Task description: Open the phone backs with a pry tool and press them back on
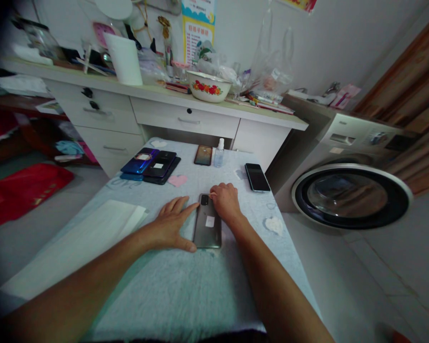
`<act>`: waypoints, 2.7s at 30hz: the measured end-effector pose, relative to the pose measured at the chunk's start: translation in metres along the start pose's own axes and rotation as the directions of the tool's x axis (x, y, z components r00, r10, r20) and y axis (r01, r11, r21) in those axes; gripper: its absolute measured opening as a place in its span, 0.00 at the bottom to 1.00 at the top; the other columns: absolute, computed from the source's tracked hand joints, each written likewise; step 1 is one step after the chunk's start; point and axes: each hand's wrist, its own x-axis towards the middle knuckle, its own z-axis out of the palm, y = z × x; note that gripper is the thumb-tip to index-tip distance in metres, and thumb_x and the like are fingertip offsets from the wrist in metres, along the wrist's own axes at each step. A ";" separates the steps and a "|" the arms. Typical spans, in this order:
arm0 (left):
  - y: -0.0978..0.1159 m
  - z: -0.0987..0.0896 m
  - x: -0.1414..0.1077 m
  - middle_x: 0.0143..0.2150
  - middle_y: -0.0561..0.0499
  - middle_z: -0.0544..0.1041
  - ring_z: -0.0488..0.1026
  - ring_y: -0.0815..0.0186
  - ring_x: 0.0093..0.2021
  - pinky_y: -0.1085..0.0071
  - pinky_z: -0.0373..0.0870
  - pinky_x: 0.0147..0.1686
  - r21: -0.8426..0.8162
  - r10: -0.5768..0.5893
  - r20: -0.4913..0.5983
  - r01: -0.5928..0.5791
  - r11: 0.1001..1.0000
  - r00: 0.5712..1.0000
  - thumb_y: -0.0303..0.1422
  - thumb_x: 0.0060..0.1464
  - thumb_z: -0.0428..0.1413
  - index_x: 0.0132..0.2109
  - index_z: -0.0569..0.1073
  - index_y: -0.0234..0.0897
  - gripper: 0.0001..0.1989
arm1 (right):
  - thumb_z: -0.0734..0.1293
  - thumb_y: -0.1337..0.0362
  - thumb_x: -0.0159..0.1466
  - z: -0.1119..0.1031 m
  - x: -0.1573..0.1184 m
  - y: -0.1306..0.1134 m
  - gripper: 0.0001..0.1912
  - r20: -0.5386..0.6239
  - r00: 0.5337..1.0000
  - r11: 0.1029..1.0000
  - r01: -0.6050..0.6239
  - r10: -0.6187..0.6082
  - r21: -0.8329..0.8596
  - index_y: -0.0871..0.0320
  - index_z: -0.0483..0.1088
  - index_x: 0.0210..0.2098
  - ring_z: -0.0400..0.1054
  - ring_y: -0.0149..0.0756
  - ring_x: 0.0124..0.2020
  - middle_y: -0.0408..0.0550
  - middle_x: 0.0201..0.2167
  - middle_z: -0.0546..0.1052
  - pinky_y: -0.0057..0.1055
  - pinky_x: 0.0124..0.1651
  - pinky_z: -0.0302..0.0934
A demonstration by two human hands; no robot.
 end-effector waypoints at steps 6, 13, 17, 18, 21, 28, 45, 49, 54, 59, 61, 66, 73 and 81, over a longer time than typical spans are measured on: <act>-0.004 0.004 0.001 0.72 0.37 0.41 0.35 0.36 0.69 0.46 0.42 0.64 0.017 0.000 -0.004 0.000 1.000 1.000 0.62 0.30 0.61 0.70 0.48 0.40 0.64 | 0.60 0.63 0.67 0.003 0.003 -0.001 0.11 -0.016 0.998 0.998 -0.065 0.066 0.012 0.54 0.75 0.40 0.62 0.43 0.43 0.50 0.40 0.76 0.34 0.44 0.50; -0.005 0.006 0.001 0.72 0.37 0.41 0.35 0.36 0.69 0.45 0.42 0.64 0.018 0.011 -0.010 -0.011 1.000 1.000 0.63 0.31 0.61 0.70 0.47 0.40 0.64 | 0.62 0.64 0.66 0.003 -0.003 0.000 0.10 -0.035 0.999 0.998 0.016 -0.014 0.058 0.54 0.75 0.40 0.62 0.41 0.43 0.48 0.41 0.76 0.33 0.46 0.50; -0.005 0.005 0.001 0.72 0.36 0.40 0.34 0.36 0.69 0.45 0.42 0.63 0.017 0.009 -0.005 -0.009 1.000 1.000 0.63 0.31 0.61 0.70 0.47 0.40 0.64 | 0.61 0.62 0.67 0.001 -0.008 0.000 0.11 -0.022 0.997 0.994 0.080 -0.079 0.079 0.54 0.75 0.39 0.61 0.40 0.42 0.48 0.39 0.75 0.33 0.46 0.49; -0.004 0.005 0.001 0.72 0.36 0.40 0.35 0.36 0.69 0.45 0.42 0.63 0.017 0.010 -0.005 -0.010 1.000 1.000 0.64 0.31 0.60 0.70 0.46 0.40 0.64 | 0.60 0.62 0.68 0.000 -0.009 -0.001 0.12 -0.010 0.996 0.992 0.093 -0.092 0.082 0.55 0.75 0.39 0.61 0.40 0.41 0.49 0.39 0.75 0.33 0.45 0.49; -0.004 0.004 0.001 0.72 0.36 0.40 0.35 0.36 0.69 0.45 0.42 0.63 0.024 0.004 0.000 -0.004 1.000 1.000 0.63 0.30 0.61 0.70 0.47 0.40 0.64 | 0.59 0.62 0.68 -0.004 -0.012 -0.003 0.13 0.024 0.991 0.988 0.127 -0.130 0.092 0.55 0.75 0.39 0.61 0.39 0.41 0.49 0.38 0.75 0.33 0.45 0.49; -0.005 0.006 0.001 0.72 0.35 0.41 0.35 0.37 0.70 0.46 0.41 0.64 0.027 0.007 -0.006 -0.007 1.000 1.000 0.64 0.31 0.59 0.70 0.47 0.35 0.65 | 0.62 0.66 0.65 -0.008 -0.018 -0.006 0.09 0.061 0.973 0.964 0.213 -0.225 0.157 0.55 0.74 0.37 0.62 0.38 0.40 0.47 0.35 0.74 0.33 0.46 0.49; 0.000 0.000 0.000 0.72 0.35 0.40 0.35 0.37 0.70 0.46 0.42 0.64 0.026 -0.006 0.013 0.005 1.000 1.000 0.62 0.32 0.61 0.70 0.47 0.40 0.63 | 0.62 0.63 0.67 0.001 -0.012 0.002 0.10 -0.022 0.997 0.992 0.073 -0.071 0.102 0.54 0.75 0.39 0.61 0.40 0.42 0.48 0.38 0.75 0.33 0.46 0.50; 0.000 0.000 -0.001 0.72 0.36 0.39 0.34 0.37 0.70 0.46 0.42 0.64 0.024 -0.002 0.017 0.002 1.000 1.000 0.62 0.32 0.61 0.70 0.46 0.42 0.63 | 0.62 0.64 0.66 0.002 -0.009 0.003 0.10 -0.026 0.999 0.996 0.022 -0.020 0.085 0.55 0.75 0.40 0.62 0.41 0.43 0.49 0.40 0.75 0.34 0.47 0.50; -0.001 0.002 0.000 0.73 0.37 0.40 0.34 0.36 0.70 0.45 0.42 0.63 0.020 0.002 0.008 -0.002 1.000 1.000 0.63 0.31 0.61 0.70 0.47 0.42 0.63 | 0.61 0.64 0.66 0.002 -0.004 0.004 0.10 -0.033 0.999 0.997 -0.036 0.038 0.061 0.54 0.75 0.40 0.61 0.43 0.43 0.50 0.40 0.75 0.35 0.45 0.50; -0.001 0.001 0.000 0.73 0.39 0.41 0.35 0.36 0.69 0.45 0.42 0.63 0.001 0.005 -0.003 -0.005 1.000 1.000 0.61 0.31 0.62 0.70 0.48 0.42 0.62 | 0.62 0.64 0.65 0.002 -0.002 0.009 0.10 -0.019 0.998 0.997 -0.066 0.067 0.040 0.55 0.75 0.41 0.61 0.43 0.44 0.51 0.41 0.75 0.35 0.46 0.50; -0.001 0.001 -0.001 0.73 0.40 0.41 0.35 0.36 0.69 0.45 0.42 0.63 -0.002 0.002 -0.003 -0.002 1.000 1.000 0.60 0.32 0.62 0.70 0.48 0.42 0.61 | 0.62 0.63 0.65 0.001 -0.003 0.012 0.10 -0.015 0.997 0.997 -0.072 0.072 0.035 0.55 0.75 0.41 0.62 0.43 0.44 0.51 0.41 0.75 0.35 0.47 0.50; -0.002 0.002 -0.001 0.73 0.39 0.41 0.35 0.37 0.70 0.45 0.42 0.64 0.008 0.003 0.002 -0.004 1.000 1.000 0.62 0.31 0.61 0.70 0.48 0.42 0.62 | 0.62 0.63 0.65 -0.001 -0.007 0.019 0.10 0.004 0.996 0.995 -0.092 0.092 0.034 0.56 0.75 0.40 0.63 0.41 0.44 0.51 0.40 0.76 0.35 0.48 0.50; -0.003 0.003 -0.001 0.72 0.37 0.41 0.34 0.37 0.70 0.45 0.42 0.64 0.015 0.015 -0.008 -0.015 1.000 1.000 0.63 0.32 0.60 0.70 0.48 0.41 0.63 | 0.62 0.63 0.65 -0.004 -0.011 0.022 0.09 0.022 0.997 0.994 -0.081 0.080 0.068 0.56 0.74 0.38 0.65 0.39 0.44 0.49 0.39 0.77 0.33 0.49 0.52; -0.003 0.002 -0.001 0.73 0.38 0.41 0.35 0.36 0.69 0.45 0.43 0.63 -0.004 0.010 -0.002 -0.010 1.000 1.000 0.62 0.31 0.61 0.70 0.48 0.42 0.63 | 0.62 0.65 0.63 -0.017 -0.014 0.016 0.10 0.106 0.994 0.999 -0.027 0.023 0.034 0.56 0.75 0.36 0.67 0.39 0.40 0.49 0.37 0.78 0.32 0.44 0.54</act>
